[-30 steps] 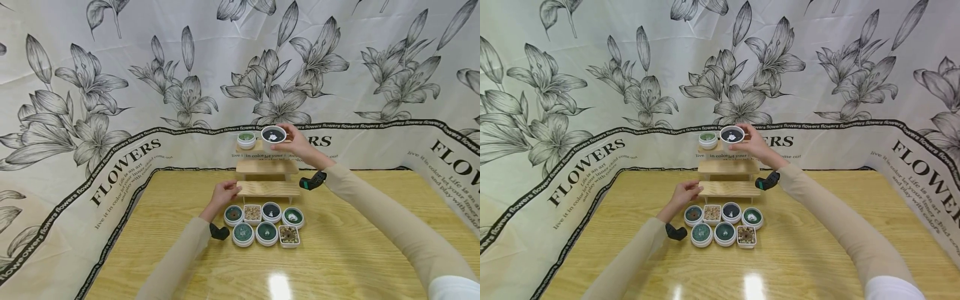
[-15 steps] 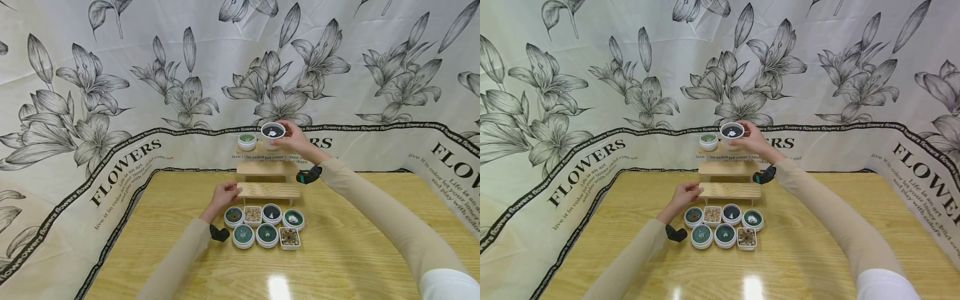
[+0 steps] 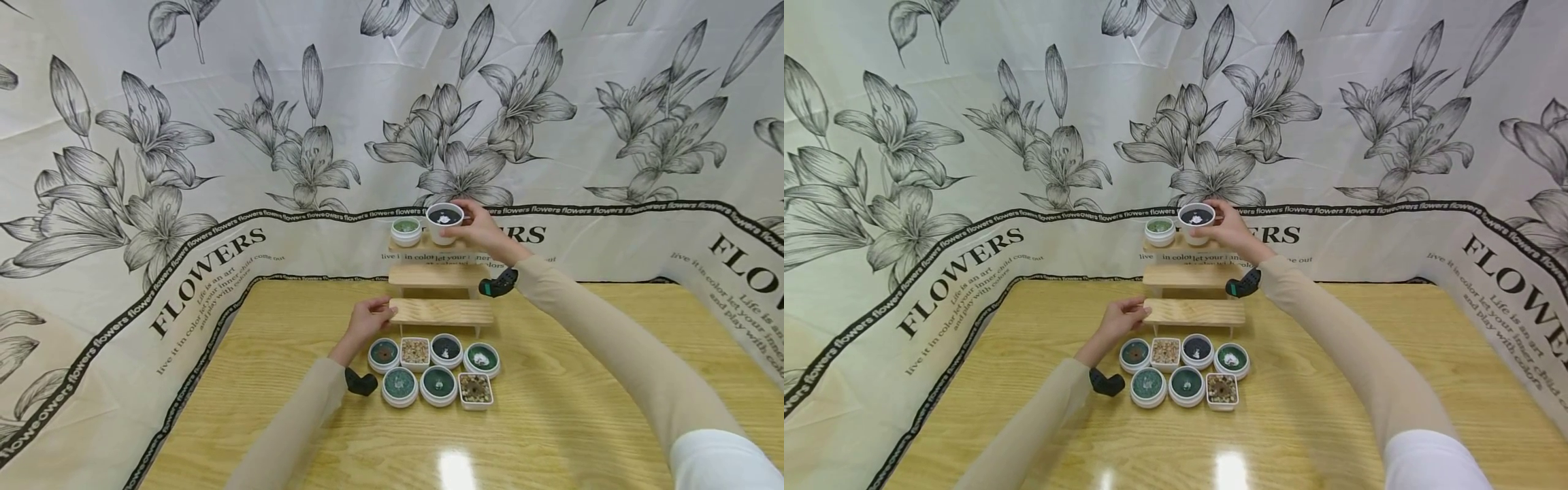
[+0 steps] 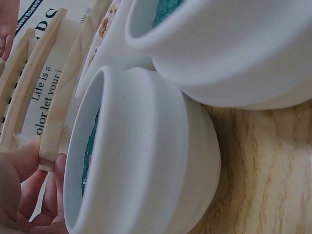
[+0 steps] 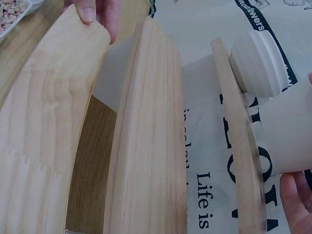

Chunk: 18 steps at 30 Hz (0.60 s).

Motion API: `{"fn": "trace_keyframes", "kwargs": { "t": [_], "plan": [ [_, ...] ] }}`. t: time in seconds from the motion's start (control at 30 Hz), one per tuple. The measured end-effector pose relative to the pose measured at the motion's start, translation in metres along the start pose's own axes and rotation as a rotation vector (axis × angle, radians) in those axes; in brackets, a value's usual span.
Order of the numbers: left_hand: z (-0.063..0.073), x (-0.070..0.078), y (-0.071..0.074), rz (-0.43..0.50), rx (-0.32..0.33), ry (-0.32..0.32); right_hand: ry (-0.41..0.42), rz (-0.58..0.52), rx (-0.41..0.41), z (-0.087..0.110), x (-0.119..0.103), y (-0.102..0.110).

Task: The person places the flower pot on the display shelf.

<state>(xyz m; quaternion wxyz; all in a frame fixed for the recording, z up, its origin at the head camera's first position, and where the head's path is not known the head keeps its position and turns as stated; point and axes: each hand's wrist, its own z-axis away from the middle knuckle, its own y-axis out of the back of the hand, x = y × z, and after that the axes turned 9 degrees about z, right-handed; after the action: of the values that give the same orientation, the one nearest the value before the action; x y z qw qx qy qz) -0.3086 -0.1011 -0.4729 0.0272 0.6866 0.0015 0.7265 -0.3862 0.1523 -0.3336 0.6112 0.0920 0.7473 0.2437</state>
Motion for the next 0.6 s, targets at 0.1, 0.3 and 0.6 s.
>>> {"fn": "trace_keyframes", "kwargs": {
  "t": [0.1, 0.3, 0.6],
  "plan": [
    [-0.0006, 0.0000, -0.0004, 0.008, 0.000, 0.002, -0.005, 0.000, 0.000, -0.0027, 0.0023, -0.0007],
    [-0.0013, -0.0010, -0.0008, 0.005, 0.005, 0.000, -0.018, 0.000, 0.003, -0.0043, 0.0042, -0.0045],
    [-0.0012, -0.0002, -0.0003, -0.004, -0.002, -0.003, -0.019, -0.005, 0.018, -0.0062, 0.0067, -0.0100]
  ]
}}
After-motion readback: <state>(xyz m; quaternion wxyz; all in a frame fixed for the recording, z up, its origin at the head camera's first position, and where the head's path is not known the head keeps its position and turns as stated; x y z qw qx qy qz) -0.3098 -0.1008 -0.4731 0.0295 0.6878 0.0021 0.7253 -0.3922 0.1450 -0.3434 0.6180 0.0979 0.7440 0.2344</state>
